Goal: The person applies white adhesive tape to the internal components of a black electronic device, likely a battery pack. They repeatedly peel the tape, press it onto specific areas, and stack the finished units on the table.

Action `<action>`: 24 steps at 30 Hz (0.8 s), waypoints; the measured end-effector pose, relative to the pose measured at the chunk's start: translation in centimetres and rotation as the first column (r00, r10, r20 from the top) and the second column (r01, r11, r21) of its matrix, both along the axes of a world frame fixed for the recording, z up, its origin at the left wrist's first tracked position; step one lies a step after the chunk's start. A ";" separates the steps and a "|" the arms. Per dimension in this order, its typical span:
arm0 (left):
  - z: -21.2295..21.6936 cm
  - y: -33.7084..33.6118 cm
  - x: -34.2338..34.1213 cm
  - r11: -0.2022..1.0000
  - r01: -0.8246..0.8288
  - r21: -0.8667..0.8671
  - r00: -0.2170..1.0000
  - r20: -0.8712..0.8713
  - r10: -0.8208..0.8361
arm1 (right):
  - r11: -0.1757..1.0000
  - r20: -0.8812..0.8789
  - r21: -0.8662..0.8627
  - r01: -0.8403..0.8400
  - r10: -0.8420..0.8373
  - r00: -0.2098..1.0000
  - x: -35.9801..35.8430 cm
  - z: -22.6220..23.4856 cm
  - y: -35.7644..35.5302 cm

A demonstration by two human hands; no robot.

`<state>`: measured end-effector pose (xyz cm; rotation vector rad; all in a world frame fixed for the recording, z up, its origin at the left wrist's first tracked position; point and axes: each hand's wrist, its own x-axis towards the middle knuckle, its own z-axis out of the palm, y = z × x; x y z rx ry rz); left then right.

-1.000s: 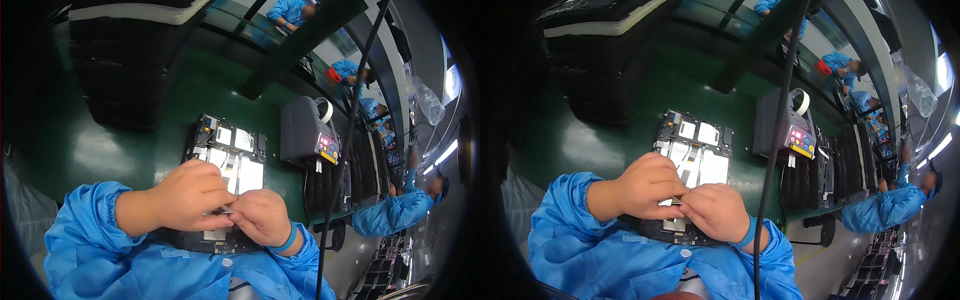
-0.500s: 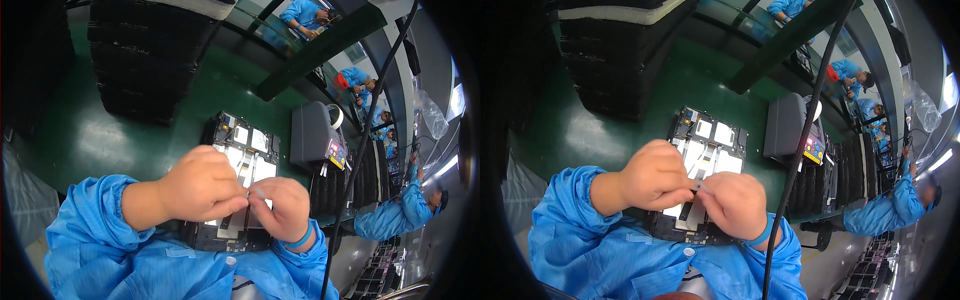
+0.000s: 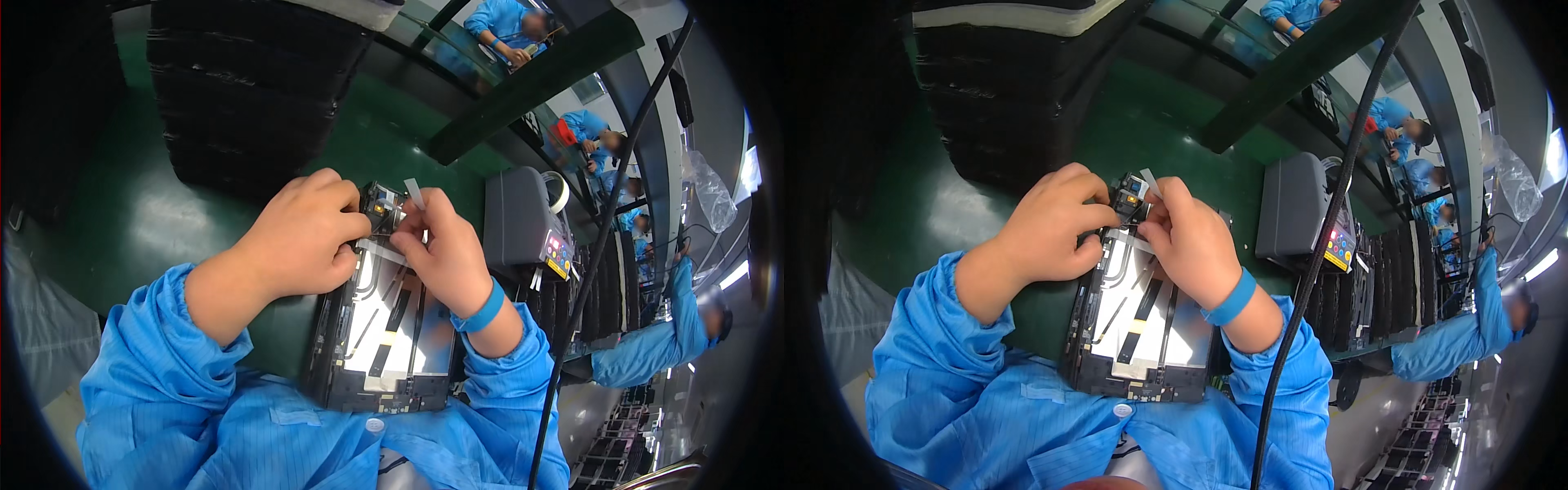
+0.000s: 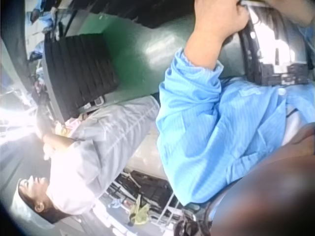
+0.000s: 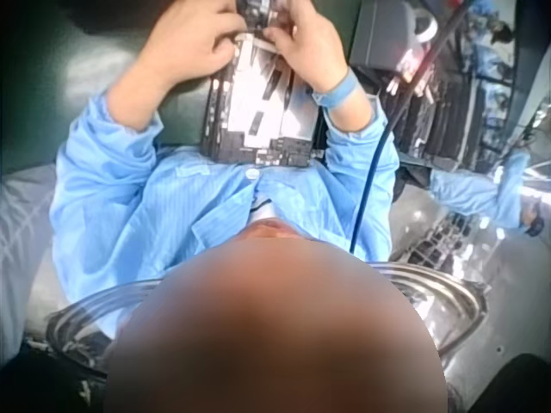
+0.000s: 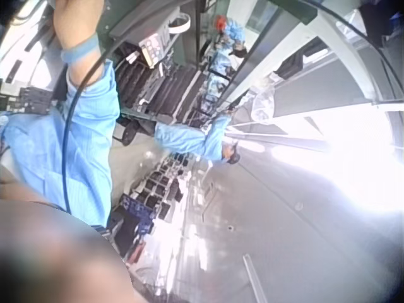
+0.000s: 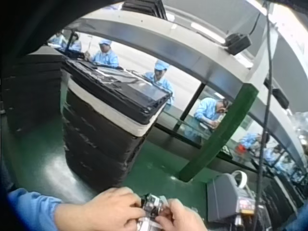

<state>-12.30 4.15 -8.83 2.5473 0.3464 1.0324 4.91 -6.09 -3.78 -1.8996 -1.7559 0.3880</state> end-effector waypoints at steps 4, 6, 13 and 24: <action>-0.2 0.4 0.2 1.000 0.027 -0.002 0.996 -0.083 -0.027 | 0.980 0.079 0.157 -0.121 0.110 0.991 0.7 -0.5 2.1; -0.3 0.5 0.2 0.998 0.053 -0.018 0.991 -0.118 -0.055 | 0.975 0.089 0.142 -0.169 0.158 0.983 1.2 -1.1 3.1; -0.7 0.9 0.2 0.996 0.066 -0.059 0.991 -0.108 -0.072 | 0.990 0.064 -0.125 0.070 -0.063 0.996 0.4 -0.4 2.9; -1.5 0.6 1.1 0.950 0.100 -0.296 0.984 -0.114 -0.139 | 0.969 -0.221 -0.049 -0.243 0.227 0.949 4.1 -0.5 3.1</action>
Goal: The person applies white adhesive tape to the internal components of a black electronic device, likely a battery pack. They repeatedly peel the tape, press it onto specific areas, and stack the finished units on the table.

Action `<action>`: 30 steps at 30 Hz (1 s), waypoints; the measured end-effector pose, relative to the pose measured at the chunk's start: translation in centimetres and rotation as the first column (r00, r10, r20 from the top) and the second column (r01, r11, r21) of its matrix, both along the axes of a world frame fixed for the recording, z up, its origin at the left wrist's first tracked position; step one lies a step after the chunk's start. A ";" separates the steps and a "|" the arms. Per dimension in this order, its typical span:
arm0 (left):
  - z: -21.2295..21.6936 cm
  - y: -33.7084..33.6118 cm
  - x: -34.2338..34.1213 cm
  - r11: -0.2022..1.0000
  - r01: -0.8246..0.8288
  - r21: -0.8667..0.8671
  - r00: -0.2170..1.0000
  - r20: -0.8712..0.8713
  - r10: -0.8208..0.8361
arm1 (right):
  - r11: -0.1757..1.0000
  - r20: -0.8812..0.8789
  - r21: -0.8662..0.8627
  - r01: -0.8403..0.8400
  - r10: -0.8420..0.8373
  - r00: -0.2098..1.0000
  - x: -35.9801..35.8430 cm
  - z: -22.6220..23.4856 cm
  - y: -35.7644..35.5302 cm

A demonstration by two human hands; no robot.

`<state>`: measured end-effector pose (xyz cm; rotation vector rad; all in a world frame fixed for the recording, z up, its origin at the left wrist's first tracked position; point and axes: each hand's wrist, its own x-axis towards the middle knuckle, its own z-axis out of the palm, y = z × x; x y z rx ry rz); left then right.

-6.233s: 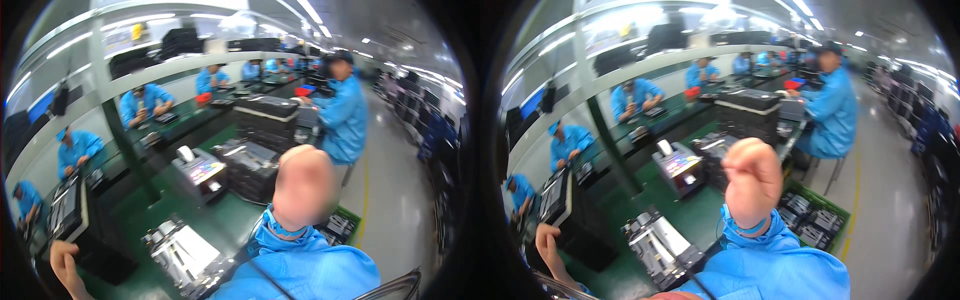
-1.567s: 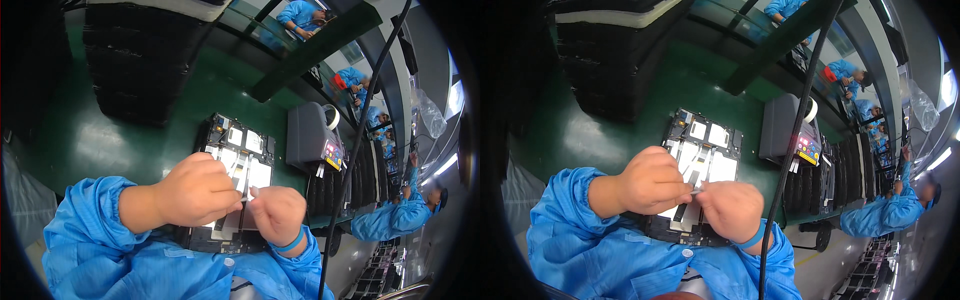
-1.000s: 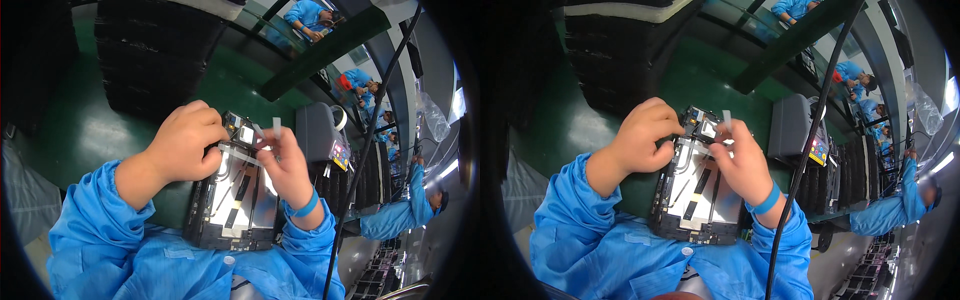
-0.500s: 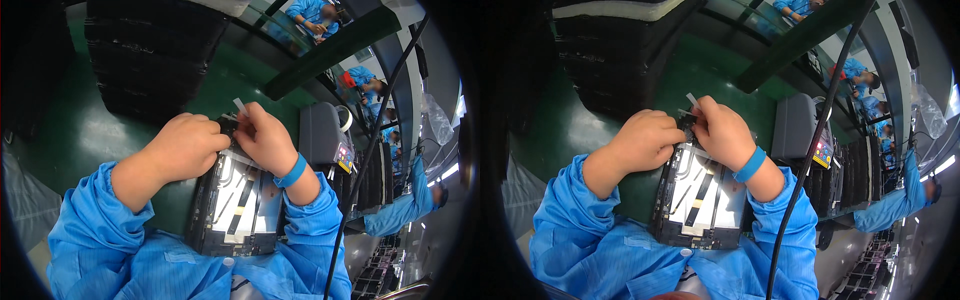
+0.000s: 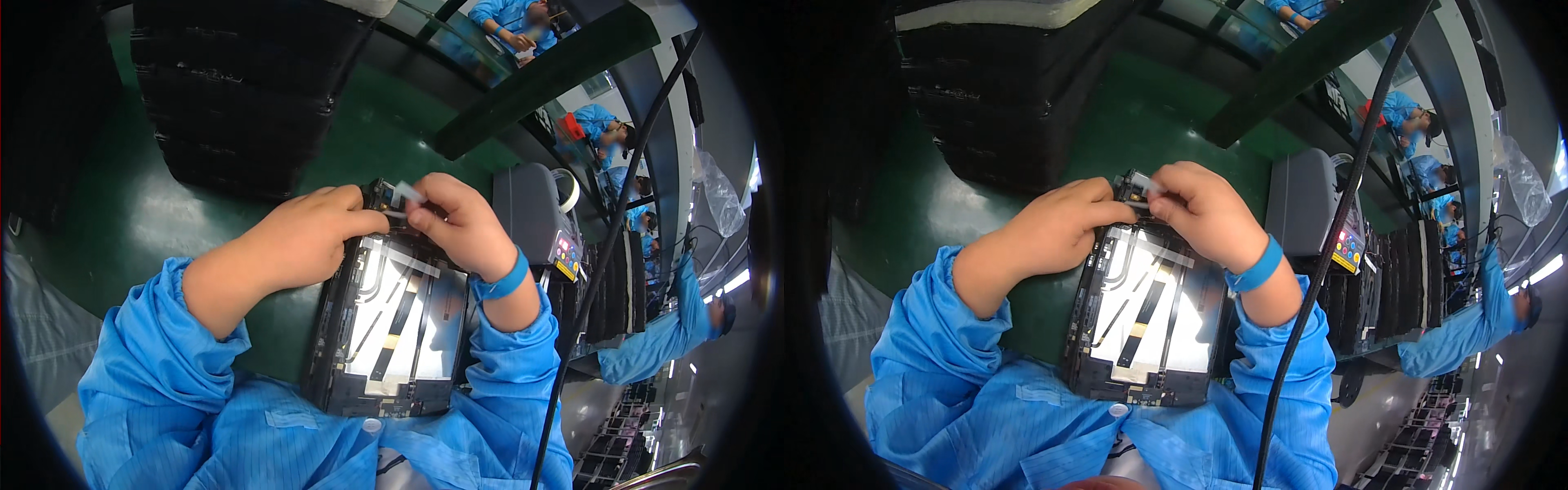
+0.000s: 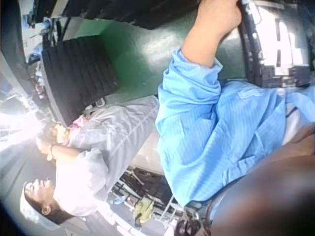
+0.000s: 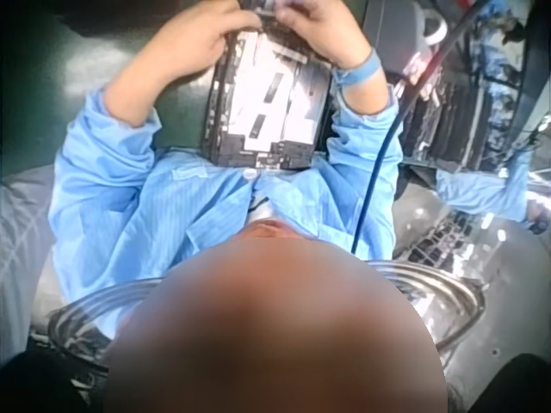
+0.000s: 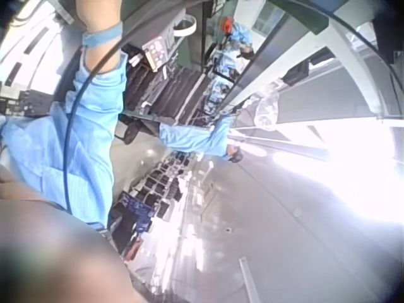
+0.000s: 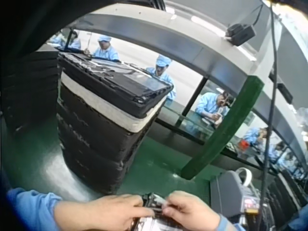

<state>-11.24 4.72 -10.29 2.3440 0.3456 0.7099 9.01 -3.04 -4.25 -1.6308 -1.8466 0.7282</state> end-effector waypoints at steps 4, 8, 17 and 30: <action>0.1 0.1 0.0 1.000 0.018 0.001 1.000 -0.008 -0.018 | 0.946 0.291 0.137 -0.294 0.245 0.925 -0.9 1.3 0.6; 0.1 0.1 -0.3 0.999 0.019 -0.033 1.000 -0.007 -0.019 | 0.926 0.359 0.156 -0.345 0.272 0.893 -1.1 2.2 0.9; 0.4 0.3 -0.5 0.988 0.068 -0.138 0.997 0.032 -0.064 | 0.886 -0.285 -0.292 -0.360 0.279 0.917 -1.9 1.8 -1.0; 0.5 0.3 -0.7 0.978 0.057 -0.201 0.998 -0.003 -0.059 | 0.802 -0.707 -0.458 -0.384 -0.066 0.704 -2.0 0.5 -1.5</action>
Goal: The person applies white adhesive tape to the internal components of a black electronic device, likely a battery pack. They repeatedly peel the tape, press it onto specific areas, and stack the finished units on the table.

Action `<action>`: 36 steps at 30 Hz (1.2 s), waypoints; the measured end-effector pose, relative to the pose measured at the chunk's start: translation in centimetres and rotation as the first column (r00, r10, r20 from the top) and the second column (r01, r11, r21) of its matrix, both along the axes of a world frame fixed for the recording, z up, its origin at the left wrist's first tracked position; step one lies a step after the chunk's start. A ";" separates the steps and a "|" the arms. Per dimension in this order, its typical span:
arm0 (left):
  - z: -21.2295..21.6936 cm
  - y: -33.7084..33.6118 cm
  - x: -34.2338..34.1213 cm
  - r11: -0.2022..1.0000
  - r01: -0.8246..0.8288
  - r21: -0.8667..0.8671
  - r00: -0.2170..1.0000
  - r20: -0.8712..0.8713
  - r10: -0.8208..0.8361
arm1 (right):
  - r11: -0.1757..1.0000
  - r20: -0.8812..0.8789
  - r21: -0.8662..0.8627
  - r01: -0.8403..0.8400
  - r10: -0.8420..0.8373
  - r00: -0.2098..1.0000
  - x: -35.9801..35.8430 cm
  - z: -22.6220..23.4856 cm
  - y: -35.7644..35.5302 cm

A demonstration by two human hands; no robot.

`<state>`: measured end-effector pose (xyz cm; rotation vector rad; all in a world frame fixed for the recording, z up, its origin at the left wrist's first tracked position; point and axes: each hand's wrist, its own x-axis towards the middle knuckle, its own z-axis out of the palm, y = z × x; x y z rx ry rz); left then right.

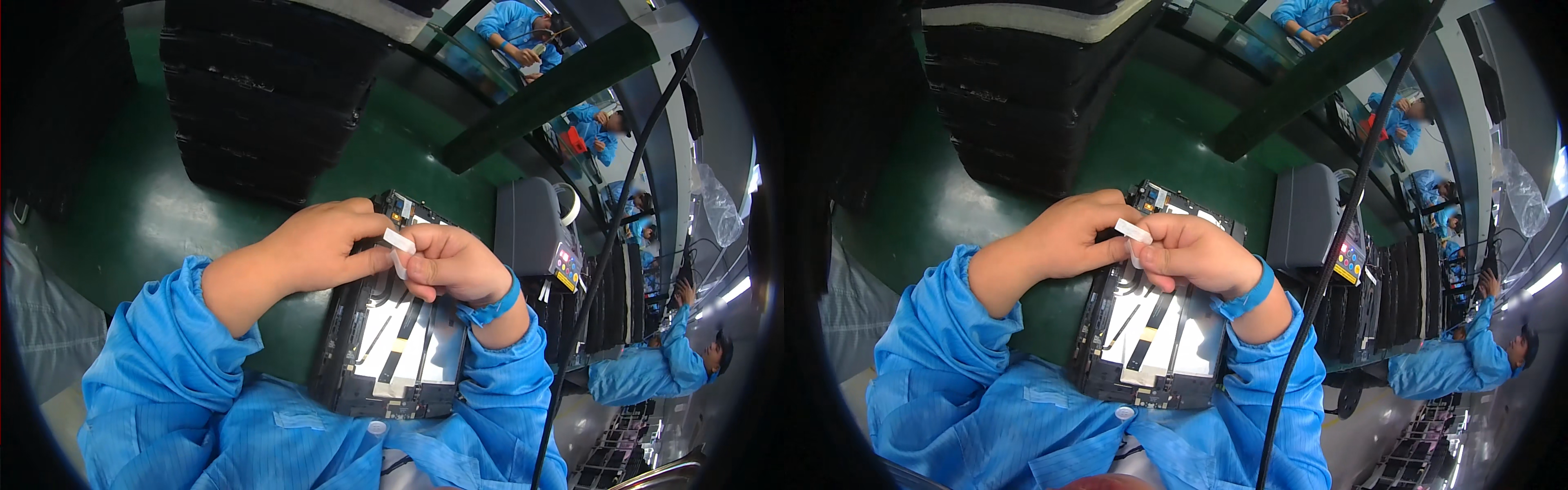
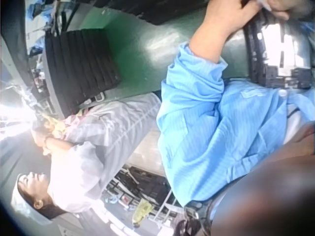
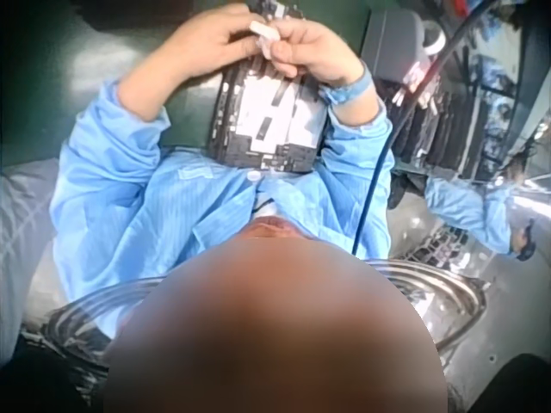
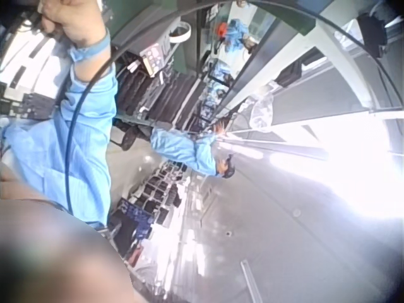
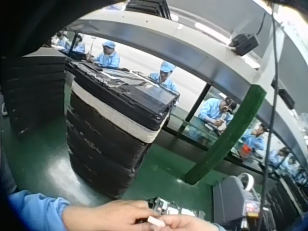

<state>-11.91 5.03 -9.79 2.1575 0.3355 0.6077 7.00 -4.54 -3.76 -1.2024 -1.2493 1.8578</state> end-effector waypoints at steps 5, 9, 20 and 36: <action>-0.1 0.3 0.0 0.999 0.037 0.000 0.999 0.018 -0.037 | 0.999 0.056 0.010 0.050 -0.051 0.997 -0.2 0.1 -0.3; -0.7 0.5 0.2 0.998 0.056 0.004 0.998 0.040 -0.056 | 0.996 0.075 0.056 0.071 -0.075 0.994 -0.3 -0.1 -0.4; -0.4 0.8 0.1 0.996 0.066 0.059 0.998 0.016 -0.067 | 0.810 0.657 0.520 -0.270 -0.177 0.733 -0.7 2.6 -1.8; -0.3 0.4 0.4 0.998 0.032 0.049 0.998 0.045 -0.034 | 0.876 0.261 0.261 0.406 -0.469 0.844 -1.6 0.2 -3.7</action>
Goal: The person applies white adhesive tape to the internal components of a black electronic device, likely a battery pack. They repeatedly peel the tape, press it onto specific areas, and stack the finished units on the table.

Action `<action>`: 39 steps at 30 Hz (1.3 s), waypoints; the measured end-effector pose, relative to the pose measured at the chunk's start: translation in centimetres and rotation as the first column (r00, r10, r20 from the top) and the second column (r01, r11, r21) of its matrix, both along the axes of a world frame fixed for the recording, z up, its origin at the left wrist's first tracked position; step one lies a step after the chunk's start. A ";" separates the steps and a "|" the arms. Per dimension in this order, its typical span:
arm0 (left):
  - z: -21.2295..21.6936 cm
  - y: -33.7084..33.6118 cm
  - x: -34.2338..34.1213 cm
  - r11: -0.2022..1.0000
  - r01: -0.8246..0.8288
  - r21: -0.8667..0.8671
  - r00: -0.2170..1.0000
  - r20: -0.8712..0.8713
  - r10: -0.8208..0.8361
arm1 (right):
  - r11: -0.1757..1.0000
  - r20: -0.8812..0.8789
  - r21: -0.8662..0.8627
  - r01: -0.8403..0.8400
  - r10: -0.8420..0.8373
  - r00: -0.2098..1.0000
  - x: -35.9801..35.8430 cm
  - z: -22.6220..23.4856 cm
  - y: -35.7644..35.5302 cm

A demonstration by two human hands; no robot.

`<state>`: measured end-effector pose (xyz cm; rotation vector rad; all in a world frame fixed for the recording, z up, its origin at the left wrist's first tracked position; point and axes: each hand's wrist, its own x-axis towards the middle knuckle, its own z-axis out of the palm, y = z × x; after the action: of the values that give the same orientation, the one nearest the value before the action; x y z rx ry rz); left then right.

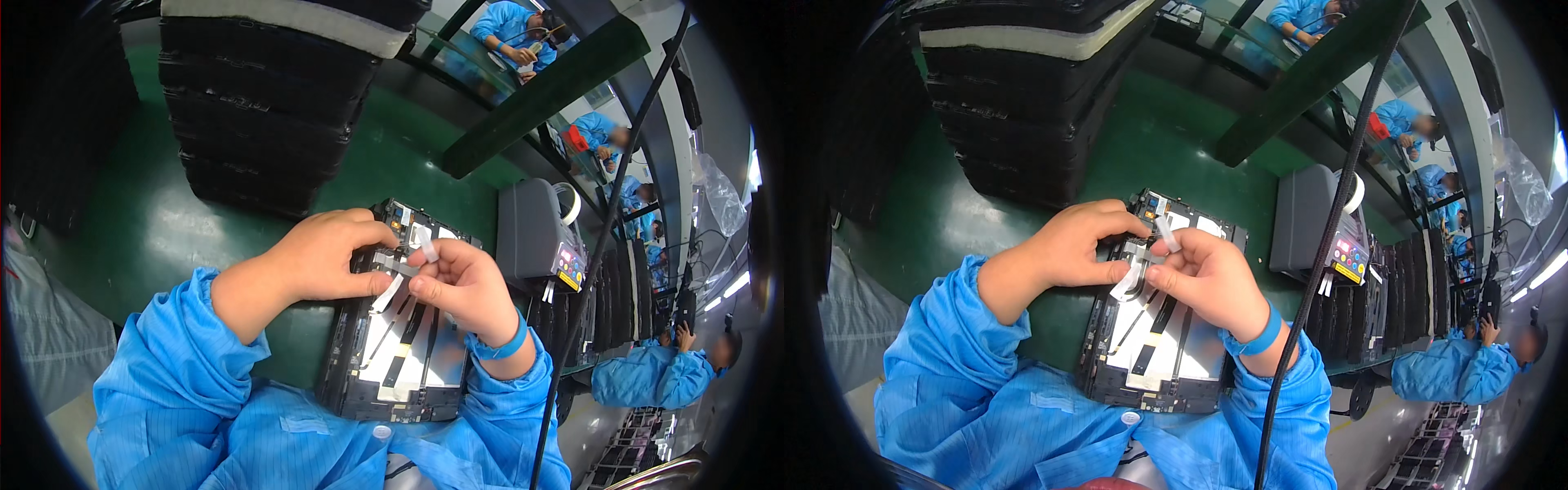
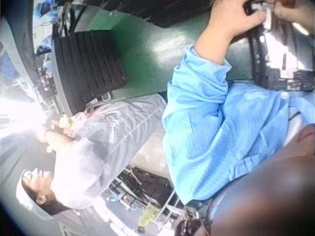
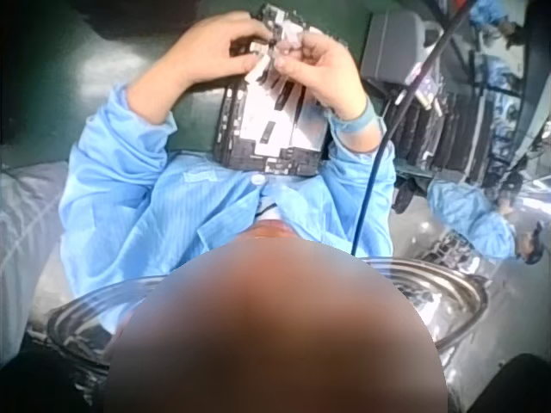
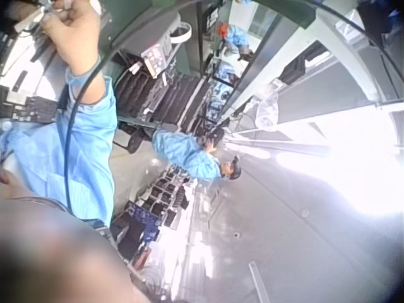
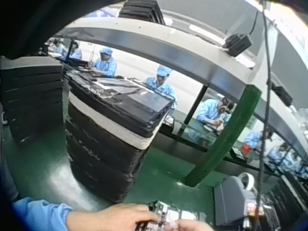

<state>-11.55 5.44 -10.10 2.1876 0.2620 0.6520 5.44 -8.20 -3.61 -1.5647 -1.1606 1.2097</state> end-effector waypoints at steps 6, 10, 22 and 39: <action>0.2 -0.1 0.1 1.000 -0.017 -0.003 0.999 -0.046 0.017 | 0.993 -0.122 -0.094 -0.073 0.061 0.991 -0.1 0.1 0.1; 0.4 -0.1 0.0 1.000 -0.015 0.022 0.999 -0.046 0.016 | 0.997 -0.149 0.073 0.001 0.010 0.989 0.2 1.9 -0.4; 0.8 -0.2 0.0 0.981 -0.010 0.192 0.997 -0.068 0.023 | 0.959 0.458 -0.230 -0.167 0.258 0.851 4.0 0.1 7.0; 1.2 -0.3 0.1 0.989 -0.004 0.151 0.991 -0.133 0.024 | 0.978 0.784 -0.195 0.073 0.111 0.611 1.6 0.8 7.0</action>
<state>-11.45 5.13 -8.93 2.3808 0.3077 0.5471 7.00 -1.24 -2.79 -2.3861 -1.6296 0.6133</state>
